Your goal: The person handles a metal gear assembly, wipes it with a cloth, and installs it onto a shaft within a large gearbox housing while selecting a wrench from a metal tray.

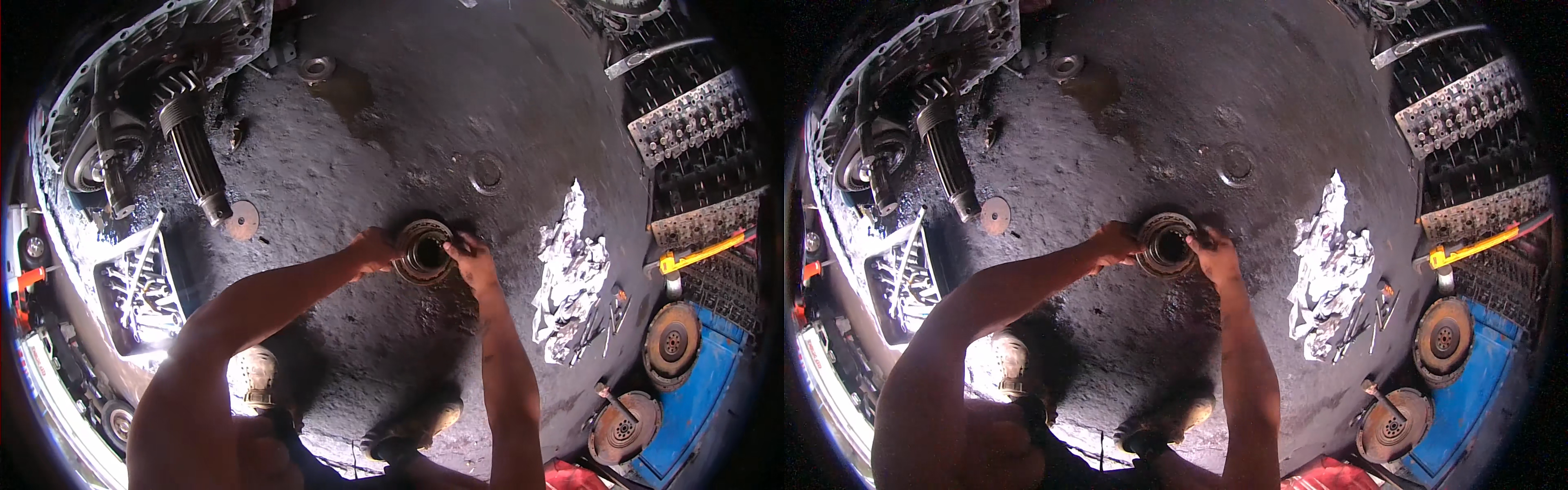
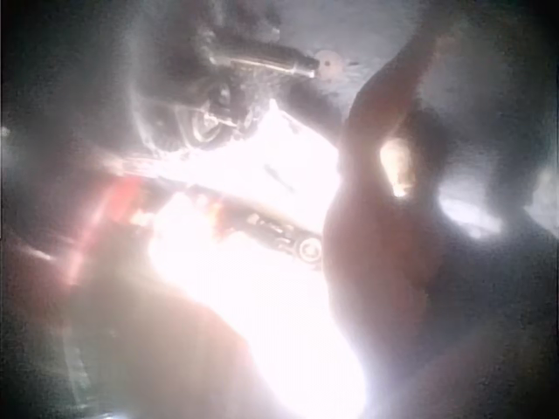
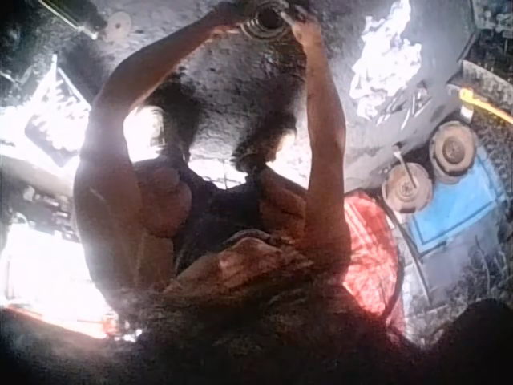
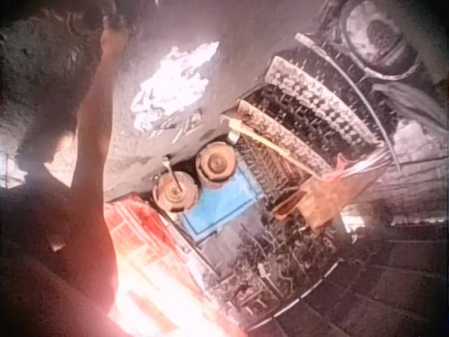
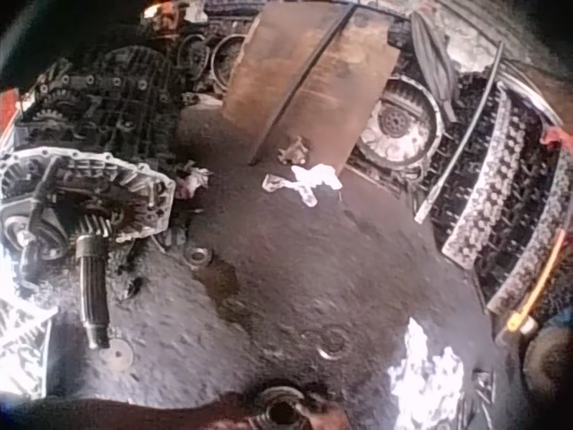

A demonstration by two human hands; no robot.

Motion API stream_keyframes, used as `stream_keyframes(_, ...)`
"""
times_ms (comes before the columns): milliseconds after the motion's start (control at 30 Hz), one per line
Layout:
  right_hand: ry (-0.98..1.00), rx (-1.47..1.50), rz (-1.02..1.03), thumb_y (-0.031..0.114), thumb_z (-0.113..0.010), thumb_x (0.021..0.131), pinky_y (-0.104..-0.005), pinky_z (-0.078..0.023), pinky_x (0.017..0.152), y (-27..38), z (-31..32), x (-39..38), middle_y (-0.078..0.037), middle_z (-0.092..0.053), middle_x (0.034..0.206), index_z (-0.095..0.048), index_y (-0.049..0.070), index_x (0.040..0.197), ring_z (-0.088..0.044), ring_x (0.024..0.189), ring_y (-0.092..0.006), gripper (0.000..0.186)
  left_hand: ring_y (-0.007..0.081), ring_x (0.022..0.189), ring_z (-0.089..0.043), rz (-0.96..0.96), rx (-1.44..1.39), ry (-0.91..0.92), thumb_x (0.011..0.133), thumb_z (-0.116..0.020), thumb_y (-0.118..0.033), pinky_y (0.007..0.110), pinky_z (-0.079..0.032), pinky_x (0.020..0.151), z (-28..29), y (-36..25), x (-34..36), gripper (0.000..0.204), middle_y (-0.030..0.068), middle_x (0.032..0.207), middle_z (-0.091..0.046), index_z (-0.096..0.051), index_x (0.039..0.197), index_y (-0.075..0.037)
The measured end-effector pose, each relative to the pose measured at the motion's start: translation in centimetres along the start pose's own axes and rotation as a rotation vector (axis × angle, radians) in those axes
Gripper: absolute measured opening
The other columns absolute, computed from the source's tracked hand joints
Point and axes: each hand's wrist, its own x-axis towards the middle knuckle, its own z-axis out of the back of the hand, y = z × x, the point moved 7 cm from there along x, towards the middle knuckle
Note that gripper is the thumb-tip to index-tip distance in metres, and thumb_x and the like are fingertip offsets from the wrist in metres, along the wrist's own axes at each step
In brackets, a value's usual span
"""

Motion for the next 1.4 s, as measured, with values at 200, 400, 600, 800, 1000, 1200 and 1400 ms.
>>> stream_keyframes(200,0.146,0.313,-0.246,0.025,-0.083,0.073,-0.042,-0.049,0.09,-1.1,-0.3,0.4,-0.02,-0.056,0.121,-0.04,-0.008,0.136,-0.055,0.114,-0.0278,0.083,0.0146,0.077,-0.067,0.108,-0.175,-0.023,0.084,-0.071,-0.024,0.031,-0.053,0.059,-0.3,-0.3,-1.0,0.036,0.0091,0.091,-0.07,-0.064,0.111,-0.002)
stream_keyframes(400,0.248,0.467,-0.208,0.013,-0.088,0.065,-0.0408,-0.051,0.088,-1.6,-0.1,0.0,-0.023,-0.045,0.13,-0.035,-0.009,0.137,-0.053,0.116,-0.0302,0.091,0.0235,0.096,-0.066,0.083,-0.13,0.05,0.086,-0.068,-0.014,0.033,-0.057,0.084,-0.5,-2.8,-3.0,0.047,0.0207,0.115,-0.062,-0.05,0.125,0.007)
stream_keyframes(600,0.156,0.535,-0.312,0.011,-0.084,0.07,-0.0335,-0.05,0.089,-0.2,-1.5,-2.3,-0.021,-0.055,0.123,-0.036,-0.01,0.136,-0.055,0.112,-0.0256,0.085,0.0225,0.097,-0.065,0.07,-0.277,0.057,0.087,-0.067,-0.012,0.035,-0.058,0.084,0.8,0.1,-3.6,0.051,0.0187,0.115,-0.061,-0.045,0.129,0.006)
stream_keyframes(800,0.151,0.628,-0.212,0.001,-0.078,0.075,-0.0301,-0.047,0.09,1.1,-0.6,-4.7,-0.014,-0.059,0.116,-0.043,-0.007,0.131,-0.059,0.105,-0.0208,0.067,0.0249,0.1,-0.063,-0.11,-0.348,0.204,0.084,-0.071,-0.017,0.039,-0.057,0.087,1.6,-3.8,-7.8,0.047,0.0165,0.114,-0.06,-0.05,0.12,0.005)
stream_keyframes(1000,0.198,0.797,-0.104,0.0,-0.078,0.074,-0.0295,-0.047,0.095,8.5,2.5,-8.7,-0.012,-0.059,0.121,-0.046,-0.002,0.133,-0.058,0.106,-0.0195,0.067,0.0258,0.1,-0.063,-0.204,-0.43,0.282,0.085,-0.07,-0.014,0.041,-0.056,0.089,1.4,-7.3,-10.2,0.037,0.0146,0.107,-0.06,-0.053,0.114,0.002)
stream_keyframes(1200,0.15,0.798,-0.037,-0.006,-0.072,0.078,-0.0331,-0.044,0.101,13.9,6.9,-13.6,-0.01,-0.055,0.127,-0.039,0.005,0.14,-0.053,0.116,-0.0186,0.071,0.0235,0.097,-0.063,-0.348,-0.491,0.427,0.086,-0.068,-0.008,0.038,-0.058,0.085,0.1,-12.6,-13.9,0.031,0.0132,0.102,-0.06,-0.053,0.11,0.005)
stream_keyframes(1400,0.134,0.579,0.009,-0.007,-0.076,0.073,-0.0322,-0.045,0.1,17.8,7.9,-17.6,-0.007,-0.056,0.121,-0.038,0.006,0.134,-0.053,0.114,-0.0177,0.072,0.0163,0.094,-0.063,-0.425,-0.546,0.521,0.085,-0.067,-0.004,0.033,-0.059,0.08,0.5,-14.4,-19.4,0.026,0.0111,0.103,-0.065,-0.058,0.109,0.003)
